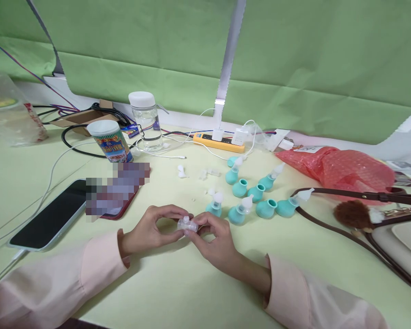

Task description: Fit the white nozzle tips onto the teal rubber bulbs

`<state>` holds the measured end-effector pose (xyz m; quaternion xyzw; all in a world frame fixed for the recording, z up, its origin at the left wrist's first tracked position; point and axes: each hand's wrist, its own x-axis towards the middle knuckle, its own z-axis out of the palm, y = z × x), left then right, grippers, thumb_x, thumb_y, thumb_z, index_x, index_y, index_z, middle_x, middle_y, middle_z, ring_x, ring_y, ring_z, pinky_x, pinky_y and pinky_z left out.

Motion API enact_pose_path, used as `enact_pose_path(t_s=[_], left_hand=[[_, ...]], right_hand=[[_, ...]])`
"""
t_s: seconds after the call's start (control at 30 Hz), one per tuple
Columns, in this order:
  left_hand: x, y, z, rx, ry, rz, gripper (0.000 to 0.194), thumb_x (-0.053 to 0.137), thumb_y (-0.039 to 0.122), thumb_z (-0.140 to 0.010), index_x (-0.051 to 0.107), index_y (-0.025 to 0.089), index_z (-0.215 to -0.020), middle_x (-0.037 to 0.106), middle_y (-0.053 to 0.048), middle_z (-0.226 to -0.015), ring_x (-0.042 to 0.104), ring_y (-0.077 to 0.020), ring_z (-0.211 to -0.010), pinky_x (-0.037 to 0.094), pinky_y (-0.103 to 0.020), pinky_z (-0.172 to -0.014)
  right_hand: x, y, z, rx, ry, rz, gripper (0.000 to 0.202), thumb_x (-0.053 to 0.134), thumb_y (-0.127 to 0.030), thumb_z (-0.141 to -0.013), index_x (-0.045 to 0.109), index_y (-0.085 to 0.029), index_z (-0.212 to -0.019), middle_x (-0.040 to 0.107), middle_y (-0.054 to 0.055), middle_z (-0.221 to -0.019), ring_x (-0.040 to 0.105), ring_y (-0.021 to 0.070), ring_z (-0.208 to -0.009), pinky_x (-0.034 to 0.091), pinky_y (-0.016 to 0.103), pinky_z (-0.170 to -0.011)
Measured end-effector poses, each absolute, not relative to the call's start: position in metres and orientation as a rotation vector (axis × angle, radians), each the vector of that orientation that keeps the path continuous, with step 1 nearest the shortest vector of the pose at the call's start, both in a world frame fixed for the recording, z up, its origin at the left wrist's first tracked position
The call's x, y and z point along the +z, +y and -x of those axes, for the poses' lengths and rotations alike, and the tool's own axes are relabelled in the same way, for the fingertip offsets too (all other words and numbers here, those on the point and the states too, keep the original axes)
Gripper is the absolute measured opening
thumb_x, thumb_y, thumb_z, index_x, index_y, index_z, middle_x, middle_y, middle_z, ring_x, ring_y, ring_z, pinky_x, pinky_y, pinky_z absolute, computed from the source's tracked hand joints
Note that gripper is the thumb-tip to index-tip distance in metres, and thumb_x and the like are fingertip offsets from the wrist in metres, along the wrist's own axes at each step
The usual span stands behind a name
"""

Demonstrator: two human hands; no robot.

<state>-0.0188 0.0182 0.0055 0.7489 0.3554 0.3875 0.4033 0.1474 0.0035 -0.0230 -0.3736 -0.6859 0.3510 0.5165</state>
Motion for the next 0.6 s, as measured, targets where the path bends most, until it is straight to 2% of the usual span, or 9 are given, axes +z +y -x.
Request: enact_pose_path(t_s=[0.2,0.4,0.6], left_hand=[[0.001,0.022,0.020,1.084,0.802,-2.079,0.019,0.061,0.015,-0.065,0.061,0.009,-0.083,0.066,-0.010,-0.078,0.060,-0.0165,-0.069,0.050,-0.028,-0.064],[-0.006,0.023,0.022,1.144,0.635,-2.385,0.017,0.056,0.012,-0.066,0.056,0.010,-0.084,0.063,-0.010,-0.076,0.057,-0.0162,-0.070,0.048,-0.027,-0.061],[-0.005,0.018,0.023,1.056,0.787,-2.480,0.020,0.052,0.017,-0.071,0.052,0.011,-0.091,0.062,-0.008,-0.075,0.056,-0.0151,-0.068,0.047,-0.026,-0.059]], right_hand=[[-0.020,0.001,-0.148,0.818,-1.680,0.900,0.014,0.062,-0.013,-0.068,0.049,-0.019,-0.069,0.058,0.001,-0.069,0.056,0.0116,-0.063,0.049,0.020,-0.050],[-0.024,0.000,-0.148,0.769,-1.723,0.851,0.018,0.063,-0.011,-0.066,0.048,-0.020,-0.070,0.059,0.001,-0.069,0.057,0.0133,-0.064,0.049,0.023,-0.052],[-0.021,0.000,-0.146,0.767,-1.721,0.864,0.017,0.062,-0.012,-0.067,0.047,-0.020,-0.070,0.058,0.001,-0.067,0.057,0.0136,-0.064,0.049,0.023,-0.049]])
